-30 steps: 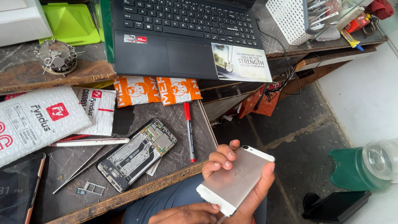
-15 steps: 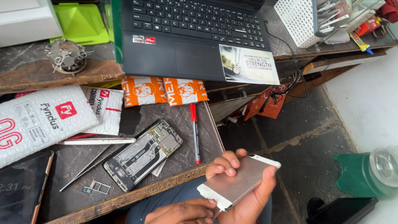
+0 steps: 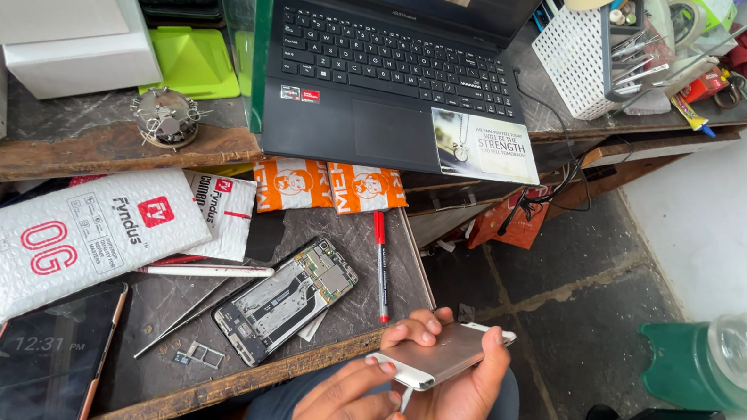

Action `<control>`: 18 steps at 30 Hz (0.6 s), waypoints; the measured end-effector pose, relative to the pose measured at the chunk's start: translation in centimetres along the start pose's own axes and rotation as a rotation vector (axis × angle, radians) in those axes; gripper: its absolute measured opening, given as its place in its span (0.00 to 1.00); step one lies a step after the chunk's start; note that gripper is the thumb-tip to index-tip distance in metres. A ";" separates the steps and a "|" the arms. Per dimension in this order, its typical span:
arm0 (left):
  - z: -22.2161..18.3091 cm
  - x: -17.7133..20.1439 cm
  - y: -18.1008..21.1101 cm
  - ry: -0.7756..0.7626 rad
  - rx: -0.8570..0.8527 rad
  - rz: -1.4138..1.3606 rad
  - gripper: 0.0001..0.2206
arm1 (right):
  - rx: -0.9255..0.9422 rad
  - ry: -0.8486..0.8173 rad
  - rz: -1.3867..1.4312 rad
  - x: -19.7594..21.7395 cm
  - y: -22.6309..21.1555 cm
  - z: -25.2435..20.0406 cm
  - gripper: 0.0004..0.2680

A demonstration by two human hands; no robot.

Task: The person uses a metal prying tool to carefully separate the back cover of a white smartphone. They work along the edges of the device to release the clips holding the cover, eventually lifting it off to expose the internal components.

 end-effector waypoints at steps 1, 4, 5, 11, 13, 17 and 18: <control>0.0 0.0 -0.1 -0.005 -0.002 0.007 0.07 | 0.021 0.004 -0.029 0.0 0.0 -0.1 0.19; 0.2 0.1 -0.4 -0.009 -0.004 0.017 0.07 | 0.061 0.010 -0.082 0.2 0.2 -0.2 0.19; 0.2 0.1 -0.4 -0.003 0.001 0.012 0.07 | 0.060 0.010 -0.079 0.2 0.3 -0.3 0.19; 1.3 0.1 -0.7 0.036 0.090 -0.145 0.08 | 0.053 -0.076 -0.107 0.4 0.4 0.0 0.21; 1.6 0.5 -0.9 -0.021 0.158 -0.237 0.08 | 0.031 -0.124 -0.109 0.4 0.2 0.1 0.21; 2.3 1.9 -2.5 -0.221 0.206 -0.405 0.06 | -0.009 -0.168 -0.114 0.4 0.2 0.2 0.22; 2.4 2.1 -2.8 -0.279 0.208 -0.435 0.06 | -0.013 -0.170 -0.126 0.5 0.1 0.2 0.22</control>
Point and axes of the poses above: each hand's wrist, its own z-axis towards the middle knuckle, its own x-axis out of the back of the hand, y = z × x, the point moved 3 cm from there along z, towards the middle knuckle, and after that the axes turned 15 degrees about z, right-handed, at the moved point
